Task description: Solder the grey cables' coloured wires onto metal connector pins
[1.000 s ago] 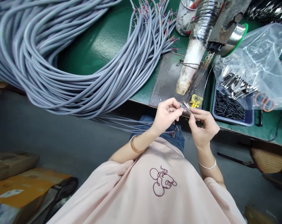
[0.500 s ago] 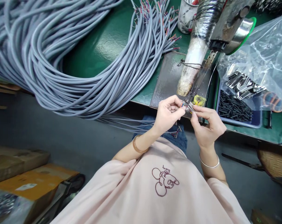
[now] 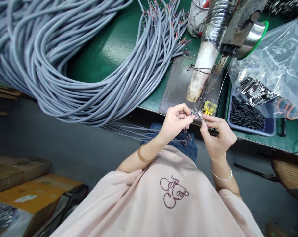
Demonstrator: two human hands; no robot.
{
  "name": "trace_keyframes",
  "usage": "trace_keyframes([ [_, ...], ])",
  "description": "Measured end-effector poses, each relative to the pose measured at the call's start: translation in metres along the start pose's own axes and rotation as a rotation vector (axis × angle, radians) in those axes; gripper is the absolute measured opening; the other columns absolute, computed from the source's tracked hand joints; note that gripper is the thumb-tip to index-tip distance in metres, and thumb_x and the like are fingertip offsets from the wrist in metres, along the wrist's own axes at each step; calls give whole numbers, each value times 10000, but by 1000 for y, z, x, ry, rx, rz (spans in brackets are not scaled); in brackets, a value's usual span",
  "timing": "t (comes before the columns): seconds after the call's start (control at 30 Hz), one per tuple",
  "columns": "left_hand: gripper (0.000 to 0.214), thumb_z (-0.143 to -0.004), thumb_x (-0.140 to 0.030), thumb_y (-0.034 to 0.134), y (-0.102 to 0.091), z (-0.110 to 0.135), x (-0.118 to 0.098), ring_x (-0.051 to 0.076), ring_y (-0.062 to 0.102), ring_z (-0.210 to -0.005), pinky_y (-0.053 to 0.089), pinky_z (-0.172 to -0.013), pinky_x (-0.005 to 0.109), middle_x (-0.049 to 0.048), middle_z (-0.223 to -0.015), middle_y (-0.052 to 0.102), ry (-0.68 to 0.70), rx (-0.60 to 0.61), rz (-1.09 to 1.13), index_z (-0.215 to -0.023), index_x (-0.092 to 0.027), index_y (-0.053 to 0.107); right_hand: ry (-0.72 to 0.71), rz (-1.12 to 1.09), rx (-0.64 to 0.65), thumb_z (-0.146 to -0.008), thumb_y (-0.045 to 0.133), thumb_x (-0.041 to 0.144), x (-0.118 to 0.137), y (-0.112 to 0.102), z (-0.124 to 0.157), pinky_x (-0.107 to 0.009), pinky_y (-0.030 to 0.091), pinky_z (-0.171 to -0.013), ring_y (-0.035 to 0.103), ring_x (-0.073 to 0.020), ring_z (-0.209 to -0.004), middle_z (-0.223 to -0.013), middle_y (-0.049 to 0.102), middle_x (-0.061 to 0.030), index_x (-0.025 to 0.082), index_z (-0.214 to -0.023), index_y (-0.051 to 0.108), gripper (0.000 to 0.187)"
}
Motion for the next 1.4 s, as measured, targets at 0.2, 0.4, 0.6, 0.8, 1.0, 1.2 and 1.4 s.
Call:
trace_keyframes([
  [0.2,243,-819,-276,740,0,3,-2,37,510,-417,392,-410,151,-43,-592,568,40,-7,-18,-732,-164,543,165,-120,-5,-873,706,187,-2,1,-2,-311,613,-682,758,-186,-879,-954,779,-28,228,-806,635,105],
  [0.4,222,-812,-219,711,1,3,-3,31,505,-446,400,-425,153,-38,-647,565,70,-32,-95,-712,-169,519,86,-70,9,-876,702,186,-1,2,-3,-367,629,-783,757,-192,-885,-962,779,-27,238,-810,632,110],
  [0.6,207,-812,-195,686,3,1,-6,25,487,-451,384,-418,148,-38,-661,551,90,-50,-125,-708,-170,509,38,-48,-8,-846,725,132,1,4,-7,-361,619,-808,756,-189,-902,-954,779,-16,237,-806,649,136],
  [0.8,244,-800,-258,729,3,1,-7,22,503,-436,418,-417,138,-49,-651,552,54,-59,-54,-721,-170,515,64,-73,-3,-864,708,155,-1,5,-9,-368,618,-803,754,-188,-891,-959,779,-14,242,-806,640,124],
  [1.0,215,-790,-204,705,2,1,-6,20,492,-432,410,-407,134,-45,-650,554,58,-55,-69,-701,-165,513,43,-70,-6,-841,727,123,-1,5,-7,-356,612,-808,753,-187,-892,-954,781,-15,239,-815,652,141],
  [1.2,201,-804,-203,693,4,0,-11,21,488,-437,407,-410,134,-42,-650,560,84,-46,-84,-709,-165,520,-3,-47,-37,-825,741,107,2,3,-11,-338,613,-800,755,-179,-883,-947,782,-5,228,-814,666,142],
  [1.4,198,-804,-195,691,4,0,-15,14,476,-436,384,-406,131,-42,-655,552,103,-51,-90,-708,-164,520,-44,-4,-35,-804,758,83,5,1,-11,-317,616,-799,756,-175,-896,-979,784,-7,233,-837,674,175],
])
Point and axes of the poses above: each hand's wrist, its own z-axis away from the middle knuckle, its own y-axis out of the palm, x = y × z, the point moved 3 cm from there along -z, towards the middle knuckle
